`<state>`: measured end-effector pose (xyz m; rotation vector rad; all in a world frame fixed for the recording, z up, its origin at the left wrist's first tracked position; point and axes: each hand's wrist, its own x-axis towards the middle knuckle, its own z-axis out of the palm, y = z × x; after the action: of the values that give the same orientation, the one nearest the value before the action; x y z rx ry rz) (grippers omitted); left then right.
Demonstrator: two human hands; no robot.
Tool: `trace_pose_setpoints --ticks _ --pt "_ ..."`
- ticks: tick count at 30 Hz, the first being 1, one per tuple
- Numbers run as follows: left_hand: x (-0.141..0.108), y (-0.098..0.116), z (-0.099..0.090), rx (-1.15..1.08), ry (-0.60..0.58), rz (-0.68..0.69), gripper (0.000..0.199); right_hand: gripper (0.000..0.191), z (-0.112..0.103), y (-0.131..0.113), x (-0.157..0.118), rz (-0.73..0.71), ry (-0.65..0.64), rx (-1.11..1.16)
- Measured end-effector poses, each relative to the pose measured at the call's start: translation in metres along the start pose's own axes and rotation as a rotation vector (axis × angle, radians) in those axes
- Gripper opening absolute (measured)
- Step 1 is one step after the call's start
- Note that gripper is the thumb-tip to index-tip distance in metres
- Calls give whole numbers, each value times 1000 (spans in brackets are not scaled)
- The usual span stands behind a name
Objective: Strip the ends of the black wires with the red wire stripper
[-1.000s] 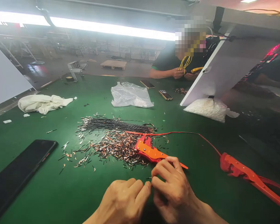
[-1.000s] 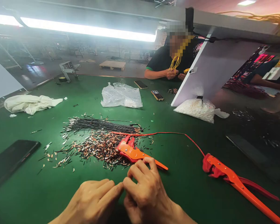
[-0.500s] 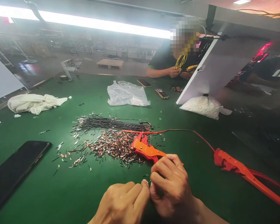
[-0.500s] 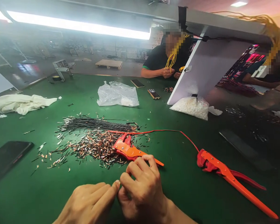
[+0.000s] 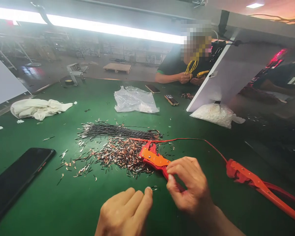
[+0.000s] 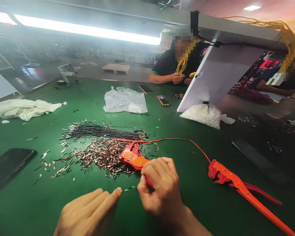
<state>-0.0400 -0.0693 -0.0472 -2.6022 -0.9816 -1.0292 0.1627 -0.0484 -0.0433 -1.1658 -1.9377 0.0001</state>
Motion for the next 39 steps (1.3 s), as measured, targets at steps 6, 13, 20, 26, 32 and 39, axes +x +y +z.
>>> trace_pose_setpoints --ticks 6,13,20,26,32,39 --pt "4 -9 2 7 78 -48 18 14 9 -7 -4 11 -54 24" --pt "9 -10 3 42 180 -76 17 17 8 -9 -4 -10 -119 46" --pt "8 -9 4 16 175 -110 15 4 3 -4 -2 45 -97 -54" --pt "9 -20 3 75 105 -122 19 52 -1 12 -12 184 -382 -431" --pt "8 -21 2 -3 90 -333 19 48 1 12 -27 126 -432 -576" --pt "4 -16 2 -215 78 -554 22 41 -13 17 0 590 -454 44"
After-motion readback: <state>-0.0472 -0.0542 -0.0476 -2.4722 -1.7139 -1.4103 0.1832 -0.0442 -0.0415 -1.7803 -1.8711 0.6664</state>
